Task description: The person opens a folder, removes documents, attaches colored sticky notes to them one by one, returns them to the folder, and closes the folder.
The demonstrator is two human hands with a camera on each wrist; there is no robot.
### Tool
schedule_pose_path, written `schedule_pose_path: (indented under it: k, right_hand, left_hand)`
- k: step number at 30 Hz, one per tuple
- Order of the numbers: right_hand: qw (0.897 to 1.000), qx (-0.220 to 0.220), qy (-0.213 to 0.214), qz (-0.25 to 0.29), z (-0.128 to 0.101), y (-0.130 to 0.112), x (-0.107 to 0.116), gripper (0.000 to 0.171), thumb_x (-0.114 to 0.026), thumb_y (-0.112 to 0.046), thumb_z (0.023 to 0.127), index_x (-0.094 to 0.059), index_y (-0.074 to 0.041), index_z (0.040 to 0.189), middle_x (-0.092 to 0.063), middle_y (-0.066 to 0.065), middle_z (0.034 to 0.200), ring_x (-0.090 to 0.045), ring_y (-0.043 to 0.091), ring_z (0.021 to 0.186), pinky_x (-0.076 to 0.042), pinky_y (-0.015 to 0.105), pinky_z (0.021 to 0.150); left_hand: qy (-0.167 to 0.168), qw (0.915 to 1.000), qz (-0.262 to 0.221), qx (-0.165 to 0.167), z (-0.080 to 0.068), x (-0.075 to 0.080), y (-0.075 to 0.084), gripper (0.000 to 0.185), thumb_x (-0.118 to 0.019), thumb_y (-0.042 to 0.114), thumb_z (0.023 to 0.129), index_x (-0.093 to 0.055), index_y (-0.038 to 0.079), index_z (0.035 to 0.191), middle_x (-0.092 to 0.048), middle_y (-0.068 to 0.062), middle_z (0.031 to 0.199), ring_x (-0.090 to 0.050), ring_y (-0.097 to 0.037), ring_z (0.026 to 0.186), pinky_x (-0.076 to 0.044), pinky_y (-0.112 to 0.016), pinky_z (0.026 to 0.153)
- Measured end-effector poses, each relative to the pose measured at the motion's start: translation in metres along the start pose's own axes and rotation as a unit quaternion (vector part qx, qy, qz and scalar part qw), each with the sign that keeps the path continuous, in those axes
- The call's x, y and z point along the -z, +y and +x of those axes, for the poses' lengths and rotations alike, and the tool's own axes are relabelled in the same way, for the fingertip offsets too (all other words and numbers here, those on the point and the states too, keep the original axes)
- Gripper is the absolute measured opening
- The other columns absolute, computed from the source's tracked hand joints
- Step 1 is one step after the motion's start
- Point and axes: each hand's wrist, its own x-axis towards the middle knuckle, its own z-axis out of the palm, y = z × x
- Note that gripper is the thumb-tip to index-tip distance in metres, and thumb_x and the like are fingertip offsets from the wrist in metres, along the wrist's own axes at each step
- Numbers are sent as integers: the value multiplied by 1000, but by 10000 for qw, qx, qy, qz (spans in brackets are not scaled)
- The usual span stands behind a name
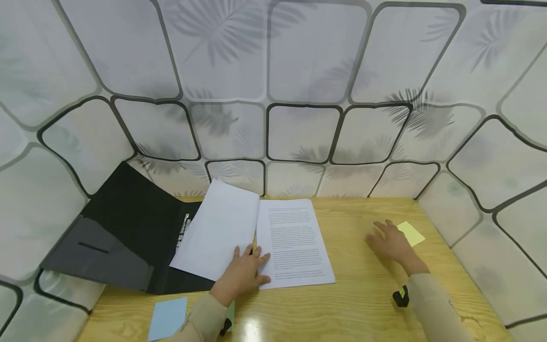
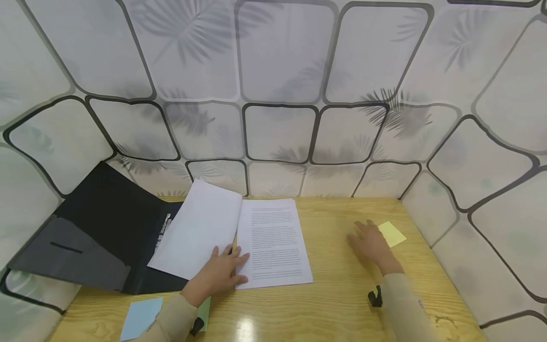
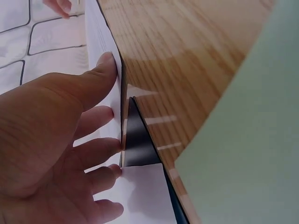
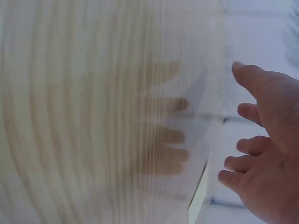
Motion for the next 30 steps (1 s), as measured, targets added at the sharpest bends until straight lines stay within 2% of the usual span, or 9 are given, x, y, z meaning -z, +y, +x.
schedule_pose_path:
  k: [7,12,16,22,25,30]
  right_hand:
    - [9977,-661,-110,-113,-7,58,32,89,-51,-52,109,-26,20,156,-8,58,155,-14,80,138,-23,88,108]
    - [9957,-847,-196,-321,-11,83,37,96,-46,-55,109,-22,27,152,-15,60,151,-19,78,136,-25,86,109]
    - [9950,-790,-249,-560,-14,91,37,93,-41,-53,111,-23,31,147,-27,61,140,-29,77,125,-32,84,104]
    - [9943,-894,-226,-544,-12,96,33,91,-33,-53,113,-20,30,148,-26,60,139,-27,76,125,-32,83,104]
    - [9935,-972,-167,-570,-11,97,30,91,-34,-53,113,-19,29,150,-26,60,141,-28,75,125,-33,83,104]
    - [9933,-996,98,-571,-11,92,27,88,-39,-49,113,-17,26,153,-32,59,140,-37,76,122,-40,81,100]
  left_hand:
    - [-52,9997,237,-23,2,-1,-1,69,-76,50,93,-61,15,150,-52,-19,158,-41,-45,152,-30,-72,122]
    - [-86,9995,306,-18,3,-1,-2,69,-75,51,94,-60,16,151,-52,-19,159,-41,-45,152,-31,-71,122]
    - [-119,9995,291,8,3,-1,-1,69,-75,51,94,-60,16,151,-51,-19,159,-41,-45,152,-30,-71,122]
    - [-157,9993,350,29,4,1,0,69,-75,51,94,-59,16,152,-51,-20,160,-41,-45,152,-30,-70,123]
    - [-170,9992,366,46,4,1,0,69,-75,51,94,-60,16,151,-51,-20,159,-41,-45,152,-31,-70,122]
    - [-158,9993,343,29,4,0,0,69,-75,51,94,-60,15,151,-51,-21,159,-42,-44,152,-31,-70,122]
